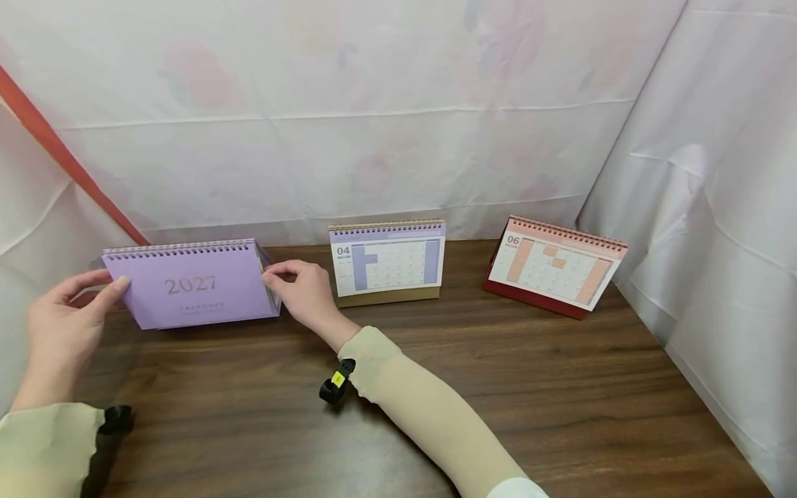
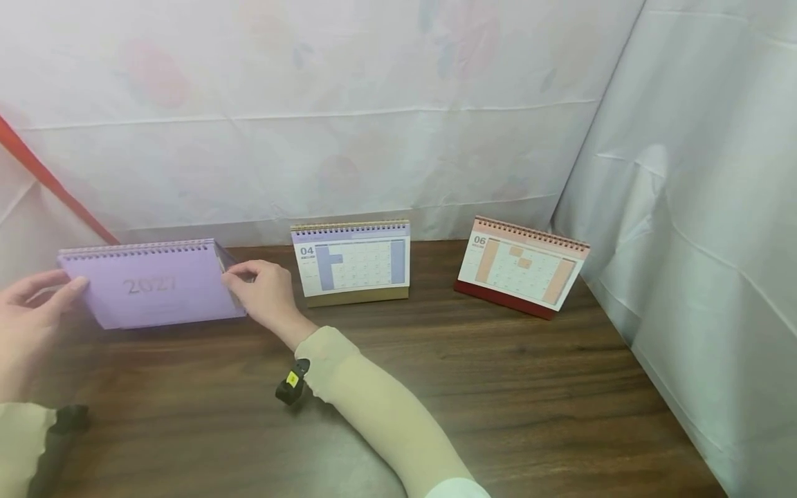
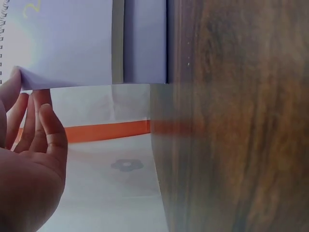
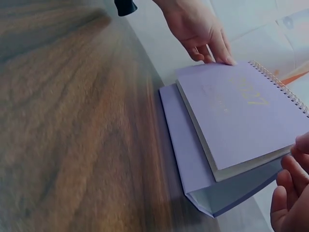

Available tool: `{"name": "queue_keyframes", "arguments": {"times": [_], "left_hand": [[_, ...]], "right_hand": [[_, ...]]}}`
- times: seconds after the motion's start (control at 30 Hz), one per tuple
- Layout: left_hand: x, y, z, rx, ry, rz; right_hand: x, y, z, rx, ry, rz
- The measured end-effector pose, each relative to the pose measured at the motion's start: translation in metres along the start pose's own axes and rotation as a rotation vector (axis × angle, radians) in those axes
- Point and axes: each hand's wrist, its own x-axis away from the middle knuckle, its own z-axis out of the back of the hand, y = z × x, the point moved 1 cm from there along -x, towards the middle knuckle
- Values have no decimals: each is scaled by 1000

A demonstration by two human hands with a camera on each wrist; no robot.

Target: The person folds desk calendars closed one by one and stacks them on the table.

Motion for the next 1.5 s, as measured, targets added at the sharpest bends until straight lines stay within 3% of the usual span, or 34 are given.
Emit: {"name": "queue_keyframes", "arguments": {"times": [0.17, 0.33, 0.5, 0.67, 0.9, 1.07, 1.17, 1.3, 1.4, 1.5], "left_hand": [[1, -3, -2, -115, -30, -29], [-1, -6, -2, -111, -79, -80], [-1, -10, -7, -108, -57, -136], [1, -15, -9, -146, -63, -110], [0, -13, -8, 75, -151, -57], [0, -10, -10, 181, -139, -63], [1, -6, -11, 318, -140, -68], [5, 5, -8, 423, -150, -92], [11, 17, -1, 391, -152, -115], [17, 29, 6, 265, -130, -143]], "right_hand": [[-2, 5, 6, -39, -38, 0], [-3, 8, 6, -3, -50, 22], [-5, 8, 2, 19, -25, 31], [-7, 9, -2, -34, -60, -19], [-8, 12, -7, -56, -77, -30], [-7, 9, -6, -69, -62, -46], [-5, 4, -3, -104, -35, -56], [-4, -5, 1, -163, -16, -67], [-4, -14, 8, -201, -30, -82], [-4, -24, 17, -267, -54, -114]]}}
